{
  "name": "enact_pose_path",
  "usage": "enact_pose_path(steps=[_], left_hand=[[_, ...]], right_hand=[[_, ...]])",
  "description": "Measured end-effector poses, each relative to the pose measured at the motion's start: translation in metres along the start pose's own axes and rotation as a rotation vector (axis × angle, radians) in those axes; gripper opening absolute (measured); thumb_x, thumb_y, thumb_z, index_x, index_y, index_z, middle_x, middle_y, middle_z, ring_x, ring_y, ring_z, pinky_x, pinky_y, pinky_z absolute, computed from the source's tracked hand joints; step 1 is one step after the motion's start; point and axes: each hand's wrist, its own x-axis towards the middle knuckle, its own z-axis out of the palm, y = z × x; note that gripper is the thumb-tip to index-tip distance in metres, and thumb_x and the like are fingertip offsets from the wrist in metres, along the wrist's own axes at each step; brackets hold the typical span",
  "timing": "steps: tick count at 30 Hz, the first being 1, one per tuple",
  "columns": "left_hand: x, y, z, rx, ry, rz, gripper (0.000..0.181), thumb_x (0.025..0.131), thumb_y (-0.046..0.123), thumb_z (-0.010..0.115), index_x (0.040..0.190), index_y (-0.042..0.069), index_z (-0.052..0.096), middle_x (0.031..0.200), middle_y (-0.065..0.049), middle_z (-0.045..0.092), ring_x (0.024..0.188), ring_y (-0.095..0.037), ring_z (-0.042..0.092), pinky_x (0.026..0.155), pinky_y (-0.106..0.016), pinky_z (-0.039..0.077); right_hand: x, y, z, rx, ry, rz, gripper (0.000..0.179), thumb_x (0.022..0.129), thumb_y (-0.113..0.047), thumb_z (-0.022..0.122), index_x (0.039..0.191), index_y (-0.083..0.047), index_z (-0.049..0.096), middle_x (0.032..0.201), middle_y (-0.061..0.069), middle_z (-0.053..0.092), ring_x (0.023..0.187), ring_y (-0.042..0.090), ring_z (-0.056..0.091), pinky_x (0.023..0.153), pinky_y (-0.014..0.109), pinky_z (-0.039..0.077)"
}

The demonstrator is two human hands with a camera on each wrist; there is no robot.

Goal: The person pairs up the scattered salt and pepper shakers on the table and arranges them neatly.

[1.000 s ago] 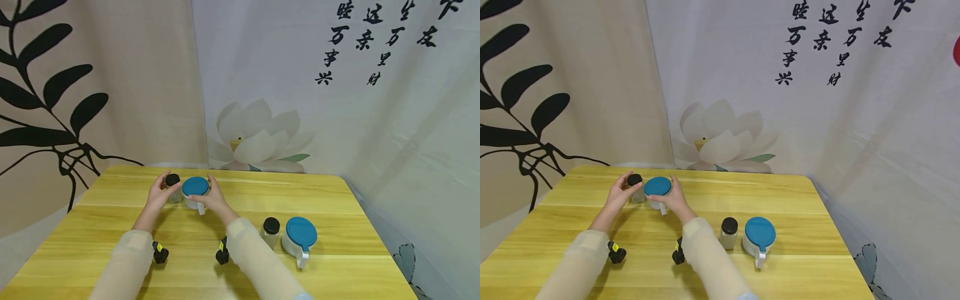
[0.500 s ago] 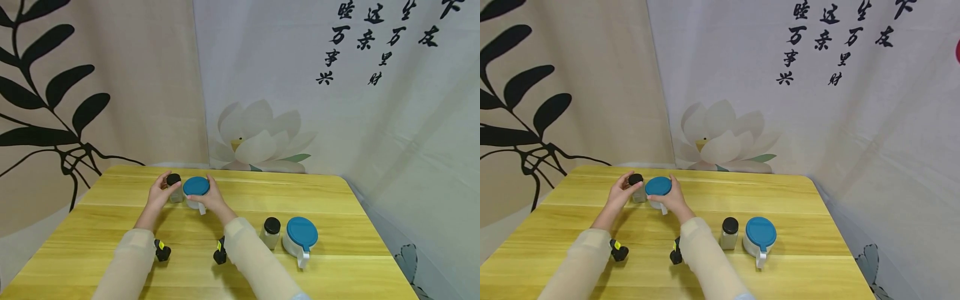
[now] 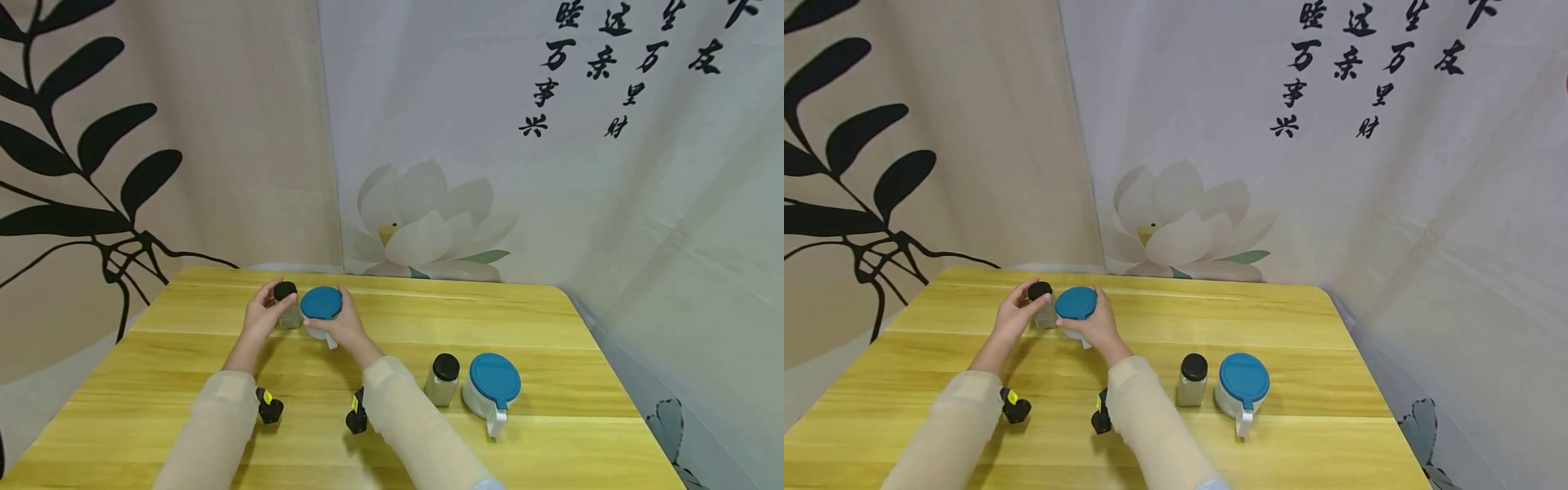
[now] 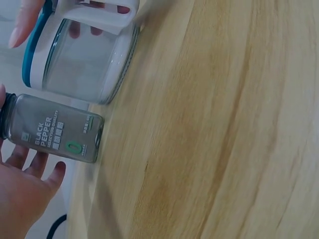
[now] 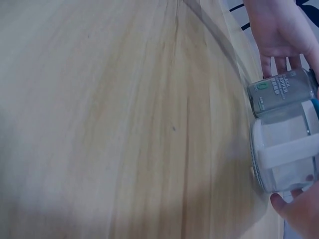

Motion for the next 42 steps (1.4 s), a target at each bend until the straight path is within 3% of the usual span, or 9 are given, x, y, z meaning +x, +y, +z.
enact_pose_path(steps=[7, 24, 34, 42], left_hand=[[0.002, -0.003, 0.003, -0.004, 0.025, 0.006, 0.064, 0.089, 0.033, 0.07, 0.144, 0.013, 0.044, 0.13, -0.018, 0.05, 0.117, -0.03, 0.044, 0.095, -0.038, 0.037], [-0.005, 0.002, 0.004, -0.008, 0.022, 0.001, 0.062, 0.092, 0.027, 0.066, 0.145, 0.008, 0.041, 0.132, -0.021, 0.048, 0.117, -0.032, 0.043, 0.094, -0.038, 0.037], [-0.003, 0.001, 0.005, -0.013, 0.028, -0.014, 0.06, 0.09, 0.031, 0.068, 0.142, 0.011, 0.046, 0.126, -0.015, 0.05, 0.102, -0.02, 0.046, 0.076, -0.02, 0.042], [-0.004, 0.003, 0.004, -0.015, 0.02, -0.023, 0.058, 0.09, 0.029, 0.069, 0.142, 0.012, 0.047, 0.126, -0.015, 0.05, 0.102, -0.021, 0.046, 0.075, -0.019, 0.043]], right_hand=[[0.0, 0.001, 0.002, -0.003, 0.018, -0.007, 0.103, 0.075, -0.026, 0.084, 0.153, -0.013, 0.018, 0.148, 0.013, 0.033, 0.13, 0.032, 0.039, 0.102, 0.05, 0.035], [-0.003, 0.005, 0.008, -0.022, 0.103, -0.025, 0.097, 0.073, -0.024, 0.086, 0.15, -0.014, 0.027, 0.145, 0.011, 0.038, 0.126, 0.032, 0.043, 0.099, 0.05, 0.038], [-0.008, 0.007, 0.008, -0.003, 0.133, -0.051, 0.095, 0.073, -0.022, 0.085, 0.149, -0.009, 0.03, 0.142, 0.012, 0.041, 0.124, 0.033, 0.046, 0.097, 0.052, 0.04], [-0.009, 0.009, 0.011, -0.005, 0.158, -0.066, 0.094, 0.074, -0.022, 0.084, 0.149, -0.007, 0.03, 0.143, 0.011, 0.04, 0.126, 0.031, 0.045, 0.099, 0.05, 0.039]])
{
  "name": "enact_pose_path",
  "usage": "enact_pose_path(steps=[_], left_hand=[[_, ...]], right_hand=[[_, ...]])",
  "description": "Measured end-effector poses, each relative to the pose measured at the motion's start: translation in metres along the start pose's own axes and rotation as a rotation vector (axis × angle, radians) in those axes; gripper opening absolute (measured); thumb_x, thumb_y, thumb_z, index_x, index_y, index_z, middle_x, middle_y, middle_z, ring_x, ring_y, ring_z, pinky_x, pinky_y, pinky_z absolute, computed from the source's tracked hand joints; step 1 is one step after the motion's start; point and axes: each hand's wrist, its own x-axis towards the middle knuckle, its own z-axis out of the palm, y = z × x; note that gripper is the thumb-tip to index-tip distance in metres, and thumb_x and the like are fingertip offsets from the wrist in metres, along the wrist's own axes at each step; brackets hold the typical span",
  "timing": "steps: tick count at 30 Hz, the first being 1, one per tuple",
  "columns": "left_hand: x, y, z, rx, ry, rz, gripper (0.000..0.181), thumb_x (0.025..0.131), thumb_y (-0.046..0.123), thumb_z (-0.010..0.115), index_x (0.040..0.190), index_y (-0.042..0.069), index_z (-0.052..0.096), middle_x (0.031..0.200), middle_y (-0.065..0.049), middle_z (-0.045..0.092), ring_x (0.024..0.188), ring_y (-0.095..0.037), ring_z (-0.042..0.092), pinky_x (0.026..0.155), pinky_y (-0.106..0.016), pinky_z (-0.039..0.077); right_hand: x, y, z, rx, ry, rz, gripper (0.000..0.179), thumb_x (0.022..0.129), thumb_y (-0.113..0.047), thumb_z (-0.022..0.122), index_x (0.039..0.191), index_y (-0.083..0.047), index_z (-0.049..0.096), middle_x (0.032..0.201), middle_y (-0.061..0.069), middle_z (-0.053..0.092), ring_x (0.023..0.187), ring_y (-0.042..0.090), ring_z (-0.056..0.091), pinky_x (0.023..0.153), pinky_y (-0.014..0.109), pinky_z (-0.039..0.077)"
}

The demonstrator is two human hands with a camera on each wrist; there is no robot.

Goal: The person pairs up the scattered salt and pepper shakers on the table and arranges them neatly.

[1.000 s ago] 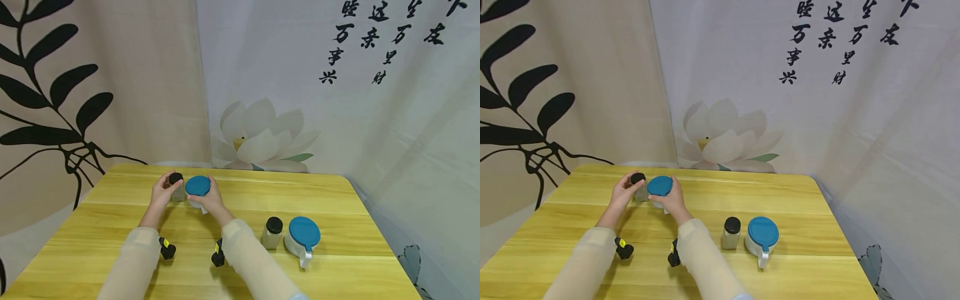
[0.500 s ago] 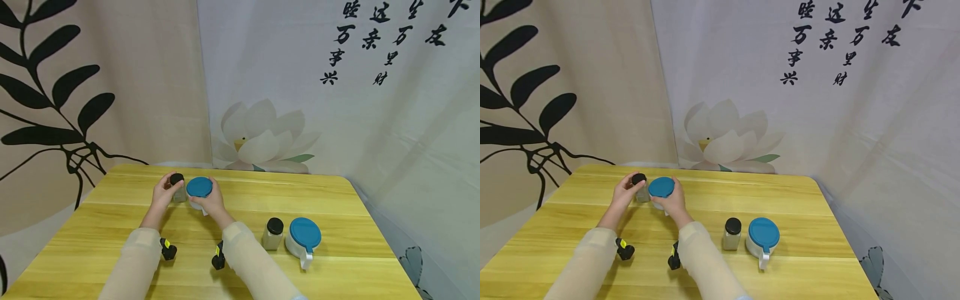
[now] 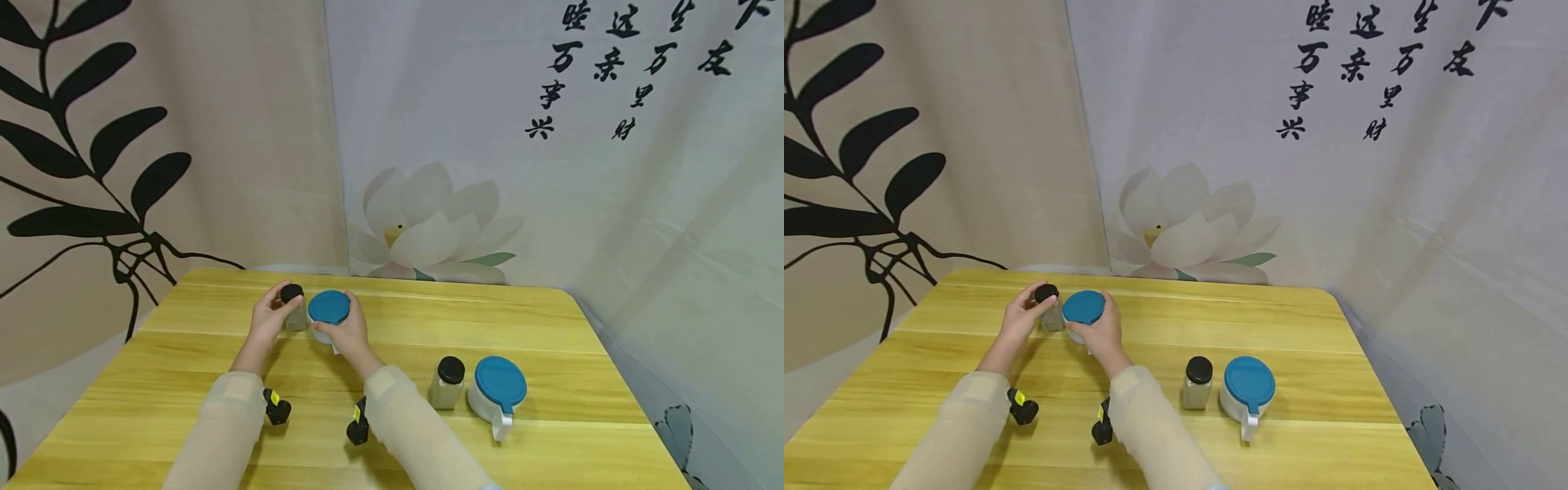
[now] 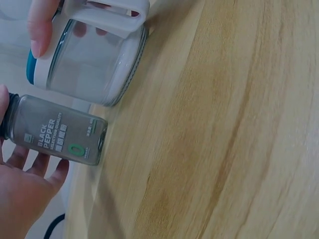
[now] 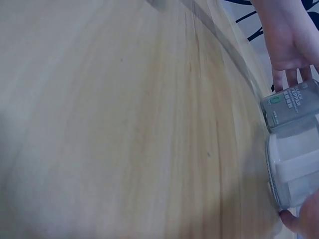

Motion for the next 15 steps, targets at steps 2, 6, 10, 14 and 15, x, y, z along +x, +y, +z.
enact_pose_path(steps=[2, 6, 10, 14, 15], left_hand=[[0.0001, 0.0001, -0.0001, 0.004, -0.004, -0.003, 0.058, 0.09, 0.029, 0.069, 0.142, 0.012, 0.047, 0.127, -0.016, 0.05, 0.103, -0.021, 0.047, 0.075, -0.019, 0.043], [-0.0002, 0.0005, -0.0011, 0.021, -0.009, -0.013, 0.059, 0.09, 0.031, 0.068, 0.142, 0.013, 0.047, 0.129, -0.015, 0.049, 0.106, -0.023, 0.046, 0.078, -0.021, 0.043], [-0.0012, 0.0015, -0.0019, 0.027, -0.018, -0.028, 0.06, 0.09, 0.032, 0.068, 0.144, 0.015, 0.046, 0.132, -0.016, 0.048, 0.11, -0.025, 0.044, 0.081, -0.023, 0.042], [-0.0022, 0.0026, -0.0028, 0.028, -0.031, -0.038, 0.062, 0.09, 0.034, 0.068, 0.144, 0.015, 0.045, 0.135, -0.017, 0.046, 0.114, -0.027, 0.044, 0.082, -0.024, 0.042], [-0.0023, 0.0028, -0.0032, 0.029, -0.035, -0.039, 0.062, 0.09, 0.034, 0.068, 0.144, 0.015, 0.045, 0.135, -0.017, 0.046, 0.115, -0.028, 0.044, 0.082, -0.024, 0.042]], right_hand=[[0.0002, 0.0012, 0.0006, -0.005, 0.009, -0.003, 0.094, 0.074, -0.022, 0.084, 0.149, -0.006, 0.03, 0.143, 0.011, 0.04, 0.125, 0.031, 0.045, 0.099, 0.05, 0.039], [0.0004, 0.0026, 0.0015, -0.017, 0.023, -0.01, 0.093, 0.073, -0.023, 0.085, 0.148, -0.005, 0.031, 0.141, 0.012, 0.042, 0.124, 0.031, 0.046, 0.098, 0.05, 0.04], [-0.0004, 0.0024, 0.0022, -0.019, 0.031, -0.006, 0.093, 0.072, -0.023, 0.085, 0.147, -0.006, 0.032, 0.14, 0.012, 0.043, 0.123, 0.031, 0.046, 0.098, 0.05, 0.04], [-0.0021, 0.0006, 0.0024, -0.013, 0.04, -0.012, 0.093, 0.072, -0.021, 0.085, 0.147, -0.005, 0.033, 0.14, 0.012, 0.043, 0.123, 0.031, 0.047, 0.097, 0.051, 0.04], [-0.0026, -0.0002, 0.0022, -0.009, 0.042, -0.018, 0.093, 0.072, -0.021, 0.085, 0.147, -0.005, 0.033, 0.14, 0.012, 0.044, 0.123, 0.032, 0.047, 0.097, 0.051, 0.04]])
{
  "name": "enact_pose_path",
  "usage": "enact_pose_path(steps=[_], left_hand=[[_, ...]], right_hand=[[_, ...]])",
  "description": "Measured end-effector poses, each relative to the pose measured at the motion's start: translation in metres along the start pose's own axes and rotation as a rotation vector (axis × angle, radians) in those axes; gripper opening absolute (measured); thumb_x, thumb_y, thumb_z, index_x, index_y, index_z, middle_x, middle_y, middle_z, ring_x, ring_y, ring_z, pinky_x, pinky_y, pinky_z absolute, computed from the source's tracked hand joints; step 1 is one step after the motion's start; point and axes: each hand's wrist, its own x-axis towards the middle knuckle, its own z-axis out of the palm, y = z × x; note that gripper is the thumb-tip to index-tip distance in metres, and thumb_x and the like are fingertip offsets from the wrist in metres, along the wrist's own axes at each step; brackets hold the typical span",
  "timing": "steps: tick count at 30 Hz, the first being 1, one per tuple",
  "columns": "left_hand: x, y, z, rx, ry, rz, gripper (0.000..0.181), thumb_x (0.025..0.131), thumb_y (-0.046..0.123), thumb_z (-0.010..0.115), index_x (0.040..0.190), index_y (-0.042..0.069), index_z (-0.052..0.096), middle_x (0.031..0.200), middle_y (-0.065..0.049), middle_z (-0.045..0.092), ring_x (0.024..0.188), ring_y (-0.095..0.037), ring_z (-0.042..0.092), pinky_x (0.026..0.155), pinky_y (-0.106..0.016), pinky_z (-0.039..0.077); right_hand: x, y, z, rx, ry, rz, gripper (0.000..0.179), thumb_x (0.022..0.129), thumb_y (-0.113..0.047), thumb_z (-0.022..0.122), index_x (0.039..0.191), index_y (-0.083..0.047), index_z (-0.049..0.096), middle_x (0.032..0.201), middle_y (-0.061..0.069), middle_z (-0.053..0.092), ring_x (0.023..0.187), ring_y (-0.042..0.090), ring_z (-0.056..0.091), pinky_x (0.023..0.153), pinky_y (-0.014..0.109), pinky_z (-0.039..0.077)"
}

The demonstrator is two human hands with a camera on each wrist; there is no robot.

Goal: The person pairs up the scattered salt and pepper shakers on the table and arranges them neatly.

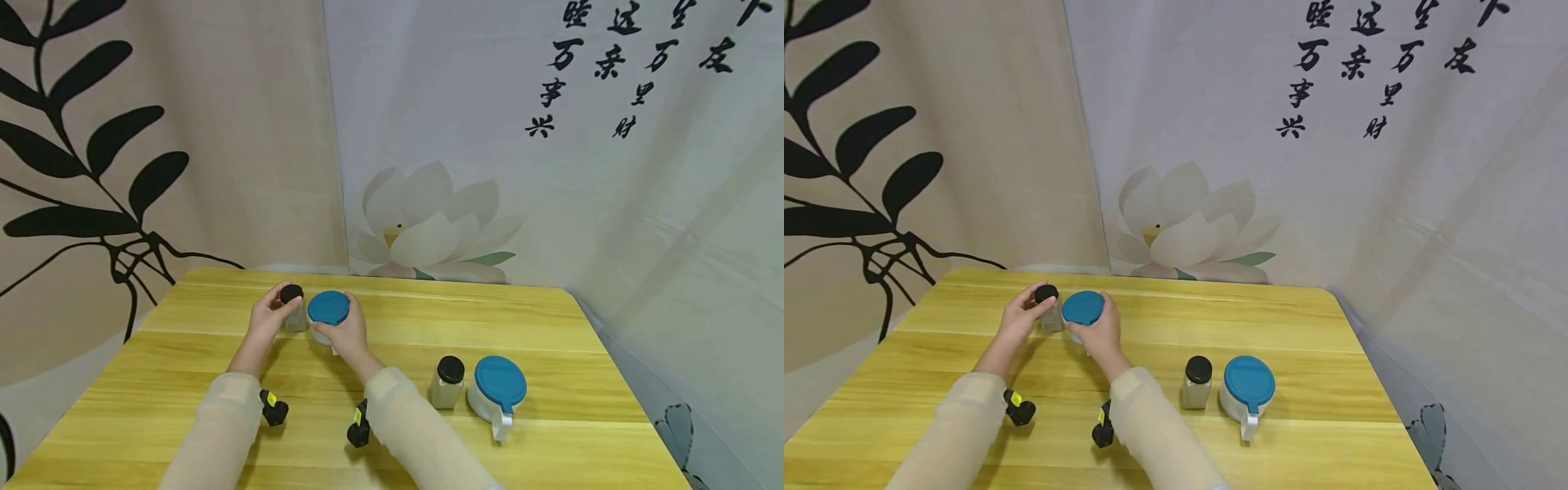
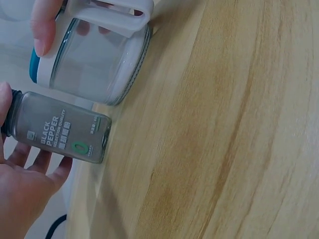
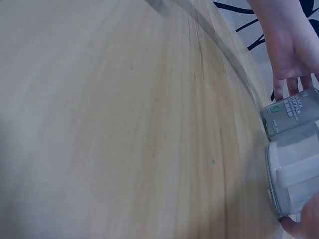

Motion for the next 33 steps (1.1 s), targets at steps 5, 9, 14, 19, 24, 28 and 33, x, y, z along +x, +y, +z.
enact_pose_path(steps=[5, 9, 14, 19, 24, 28, 33], left_hand=[[-0.001, 0.001, -0.002, -0.008, -0.02, 0.007, 0.064, 0.089, 0.035, 0.068, 0.145, 0.015, 0.044, 0.138, -0.017, 0.044, 0.118, -0.028, 0.043, 0.082, -0.02, 0.042], [-0.004, 0.003, -0.002, -0.005, -0.029, 0.016, 0.064, 0.09, 0.034, 0.067, 0.145, 0.014, 0.043, 0.138, -0.018, 0.043, 0.117, -0.028, 0.043, 0.081, -0.02, 0.042], [-0.005, 0.003, -0.001, 0.01, -0.027, 0.025, 0.063, 0.09, 0.033, 0.068, 0.144, 0.011, 0.045, 0.135, -0.018, 0.046, 0.113, -0.027, 0.045, 0.079, -0.018, 0.042], [-0.004, 0.002, -0.001, 0.016, -0.025, 0.03, 0.062, 0.089, 0.033, 0.069, 0.143, 0.012, 0.046, 0.135, -0.017, 0.047, 0.112, -0.027, 0.046, 0.079, -0.018, 0.043], [-0.005, 0.001, -0.003, 0.012, -0.038, 0.03, 0.063, 0.089, 0.034, 0.069, 0.144, 0.013, 0.046, 0.136, -0.017, 0.045, 0.115, -0.028, 0.045, 0.081, -0.018, 0.043], [-0.006, 0.001, -0.004, 0.011, -0.042, 0.034, 0.063, 0.089, 0.034, 0.069, 0.143, 0.013, 0.046, 0.135, -0.017, 0.046, 0.115, -0.028, 0.045, 0.082, -0.02, 0.042], [-0.007, 0.002, -0.003, 0.015, -0.045, 0.043, 0.063, 0.088, 0.035, 0.069, 0.143, 0.014, 0.047, 0.133, -0.017, 0.048, 0.116, -0.028, 0.045, 0.084, -0.02, 0.042]], right_hand=[[-0.002, -0.003, -0.001, 0.005, 0.012, -0.011, 0.093, 0.072, -0.021, 0.085, 0.146, -0.002, 0.033, 0.139, 0.014, 0.045, 0.122, 0.033, 0.047, 0.097, 0.051, 0.04], [-0.003, -0.003, -0.001, 0.007, 0.017, 0.002, 0.093, 0.072, -0.021, 0.085, 0.147, -0.004, 0.032, 0.14, 0.013, 0.043, 0.123, 0.031, 0.047, 0.098, 0.05, 0.04], [-0.005, -0.004, -0.002, 0.013, 0.03, 0.009, 0.093, 0.073, -0.022, 0.085, 0.147, -0.006, 0.032, 0.14, 0.012, 0.043, 0.124, 0.03, 0.046, 0.098, 0.05, 0.039], [-0.006, -0.006, -0.002, 0.025, 0.05, 0.017, 0.092, 0.073, -0.023, 0.085, 0.147, -0.007, 0.032, 0.14, 0.011, 0.043, 0.124, 0.031, 0.046, 0.098, 0.051, 0.039], [-0.008, -0.006, -0.003, 0.022, 0.062, 0.016, 0.093, 0.072, -0.023, 0.086, 0.146, -0.007, 0.033, 0.14, 0.012, 0.043, 0.124, 0.031, 0.045, 0.098, 0.051, 0.039], [-0.01, -0.007, -0.004, 0.023, 0.071, 0.005, 0.092, 0.071, -0.023, 0.086, 0.146, -0.006, 0.034, 0.139, 0.012, 0.043, 0.124, 0.032, 0.045, 0.098, 0.052, 0.038], [-0.012, -0.01, -0.006, 0.021, 0.082, 0.0, 0.092, 0.071, -0.023, 0.086, 0.145, -0.006, 0.035, 0.138, 0.013, 0.044, 0.122, 0.033, 0.046, 0.097, 0.052, 0.039]])
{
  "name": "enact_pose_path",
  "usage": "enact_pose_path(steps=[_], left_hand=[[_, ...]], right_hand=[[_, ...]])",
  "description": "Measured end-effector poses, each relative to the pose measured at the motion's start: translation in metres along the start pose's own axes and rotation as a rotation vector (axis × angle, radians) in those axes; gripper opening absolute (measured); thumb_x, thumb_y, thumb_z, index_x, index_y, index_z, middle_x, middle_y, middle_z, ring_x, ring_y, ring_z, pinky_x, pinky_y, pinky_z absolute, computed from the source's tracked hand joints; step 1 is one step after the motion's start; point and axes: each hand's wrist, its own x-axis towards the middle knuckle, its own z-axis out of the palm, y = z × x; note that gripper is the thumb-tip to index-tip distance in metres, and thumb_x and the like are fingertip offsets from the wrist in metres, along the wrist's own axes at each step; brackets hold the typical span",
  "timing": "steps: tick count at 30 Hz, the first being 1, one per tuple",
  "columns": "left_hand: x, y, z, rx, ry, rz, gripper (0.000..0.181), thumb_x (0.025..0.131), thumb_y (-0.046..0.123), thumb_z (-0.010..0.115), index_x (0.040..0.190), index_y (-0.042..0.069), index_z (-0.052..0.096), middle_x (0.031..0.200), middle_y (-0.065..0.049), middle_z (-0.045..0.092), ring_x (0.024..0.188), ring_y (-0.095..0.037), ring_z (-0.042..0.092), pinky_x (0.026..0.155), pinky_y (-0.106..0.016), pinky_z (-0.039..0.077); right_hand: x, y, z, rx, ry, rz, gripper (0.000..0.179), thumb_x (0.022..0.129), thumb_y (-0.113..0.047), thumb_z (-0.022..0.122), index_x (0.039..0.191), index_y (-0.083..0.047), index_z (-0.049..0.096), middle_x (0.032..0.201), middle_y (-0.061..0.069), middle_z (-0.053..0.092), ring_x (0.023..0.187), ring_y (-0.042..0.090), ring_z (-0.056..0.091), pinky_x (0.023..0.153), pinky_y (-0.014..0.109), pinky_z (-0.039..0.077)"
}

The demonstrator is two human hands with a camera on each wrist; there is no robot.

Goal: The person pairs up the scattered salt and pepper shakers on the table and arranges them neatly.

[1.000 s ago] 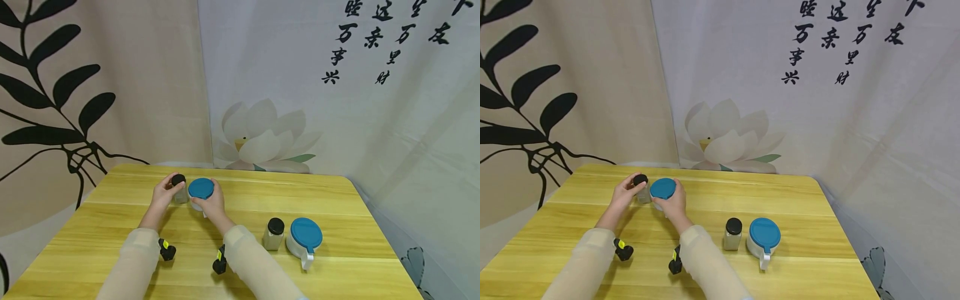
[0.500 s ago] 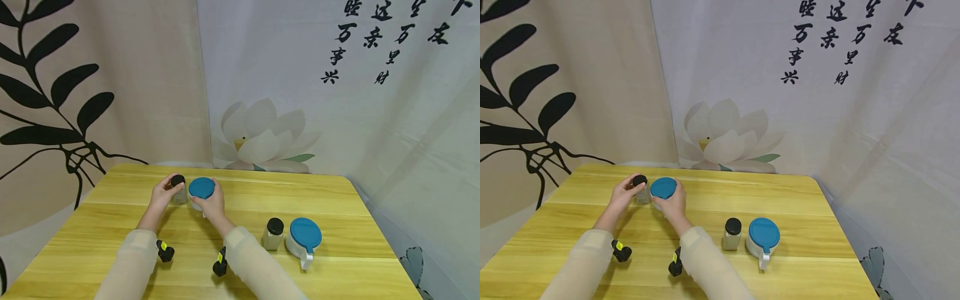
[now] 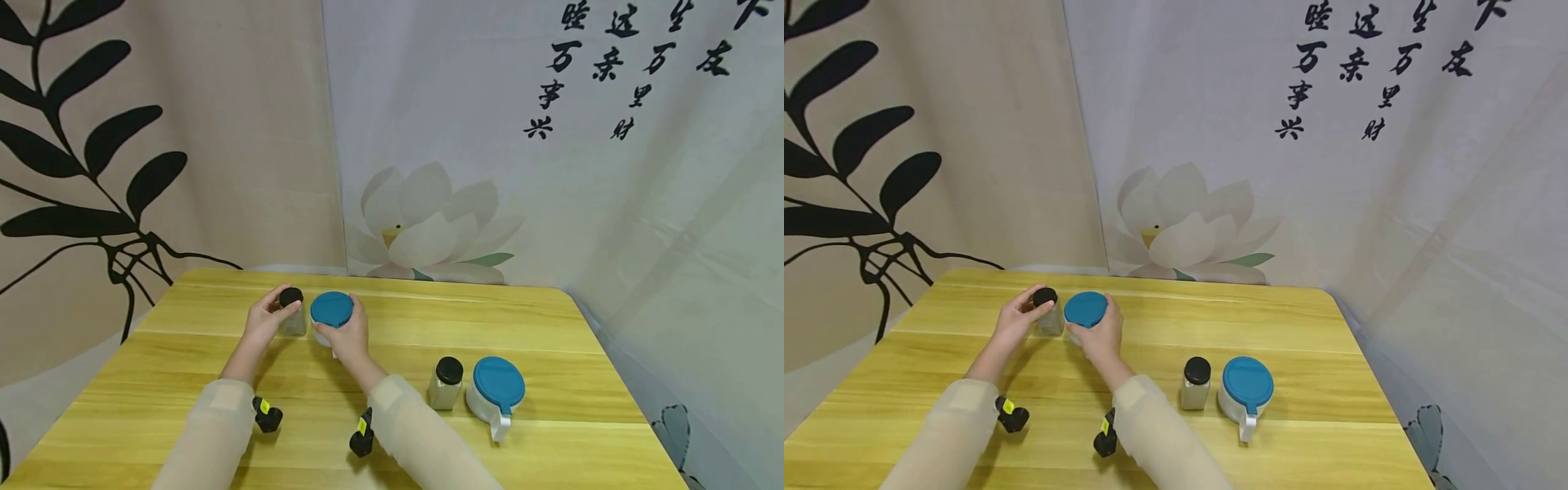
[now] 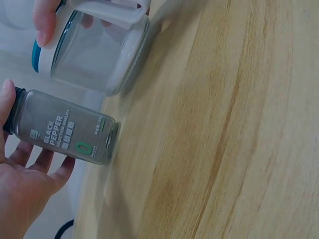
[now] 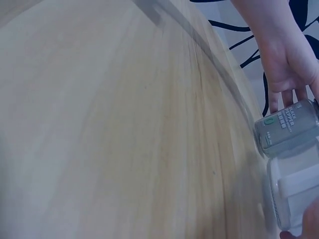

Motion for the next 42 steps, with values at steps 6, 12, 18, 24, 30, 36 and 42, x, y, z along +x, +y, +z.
enact_pose_path(steps=[6, 12, 18, 24, 30, 36, 42], left_hand=[[-0.002, 0.001, 0.002, -0.025, 0.006, 0.012, 0.062, 0.089, 0.032, 0.069, 0.143, 0.011, 0.047, 0.127, -0.018, 0.05, 0.111, -0.024, 0.045, 0.082, -0.021, 0.042], [-0.003, 0.001, 0.002, -0.043, 0.001, 0.019, 0.063, 0.088, 0.034, 0.069, 0.142, 0.012, 0.047, 0.127, -0.017, 0.05, 0.11, -0.023, 0.045, 0.082, -0.024, 0.043], [-0.005, 0.002, 0.003, -0.056, -0.001, 0.024, 0.063, 0.088, 0.034, 0.07, 0.142, 0.012, 0.048, 0.131, -0.016, 0.049, 0.113, -0.024, 0.045, 0.085, -0.028, 0.042], [-0.01, 0.011, 0.003, -0.074, -0.023, 0.03, 0.058, 0.09, 0.026, 0.069, 0.142, 0.01, 0.048, 0.132, -0.018, 0.049, 0.116, -0.026, 0.043, 0.087, -0.032, 0.039], [-0.021, 0.029, 0.004, -0.067, -0.05, 0.062, 0.057, 0.091, 0.02, 0.068, 0.142, 0.005, 0.046, 0.127, -0.023, 0.051, 0.115, -0.029, 0.044, 0.085, -0.032, 0.041], [-0.018, 0.019, 0.006, -0.049, -0.039, 0.073, 0.059, 0.088, 0.03, 0.07, 0.14, 0.01, 0.049, 0.124, -0.018, 0.054, 0.114, -0.026, 0.047, 0.084, -0.028, 0.043], [-0.018, 0.017, 0.007, -0.051, -0.04, 0.088, 0.059, 0.088, 0.03, 0.07, 0.14, 0.01, 0.05, 0.121, -0.018, 0.055, 0.113, -0.025, 0.047, 0.082, -0.023, 0.044]], right_hand=[[-0.003, -0.002, -0.001, 0.003, 0.006, 0.019, 0.091, 0.071, -0.023, 0.086, 0.145, -0.008, 0.034, 0.138, 0.013, 0.044, 0.123, 0.033, 0.046, 0.097, 0.053, 0.039], [-0.006, -0.002, -0.002, 0.033, 0.023, 0.01, 0.091, 0.072, -0.022, 0.086, 0.145, -0.009, 0.034, 0.138, 0.012, 0.044, 0.122, 0.034, 0.046, 0.096, 0.054, 0.04], [-0.009, -0.002, -0.002, 0.023, 0.033, 0.01, 0.091, 0.072, -0.024, 0.086, 0.146, -0.01, 0.034, 0.138, 0.011, 0.043, 0.122, 0.032, 0.046, 0.095, 0.053, 0.041], [-0.012, -0.007, -0.003, 0.004, 0.053, 0.023, 0.092, 0.072, -0.025, 0.086, 0.146, -0.01, 0.033, 0.138, 0.012, 0.043, 0.122, 0.033, 0.046, 0.095, 0.055, 0.04], [-0.014, -0.011, -0.005, 0.019, 0.075, 0.015, 0.091, 0.071, -0.023, 0.086, 0.145, -0.009, 0.034, 0.137, 0.012, 0.043, 0.121, 0.034, 0.045, 0.095, 0.056, 0.039], [-0.017, -0.009, -0.006, 0.016, 0.074, 0.012, 0.09, 0.071, -0.022, 0.086, 0.145, -0.011, 0.035, 0.137, 0.01, 0.044, 0.121, 0.032, 0.046, 0.095, 0.055, 0.04], [-0.019, -0.01, -0.008, 0.03, 0.079, -0.002, 0.088, 0.071, -0.023, 0.086, 0.143, -0.012, 0.036, 0.134, 0.009, 0.045, 0.119, 0.03, 0.047, 0.093, 0.054, 0.041]])
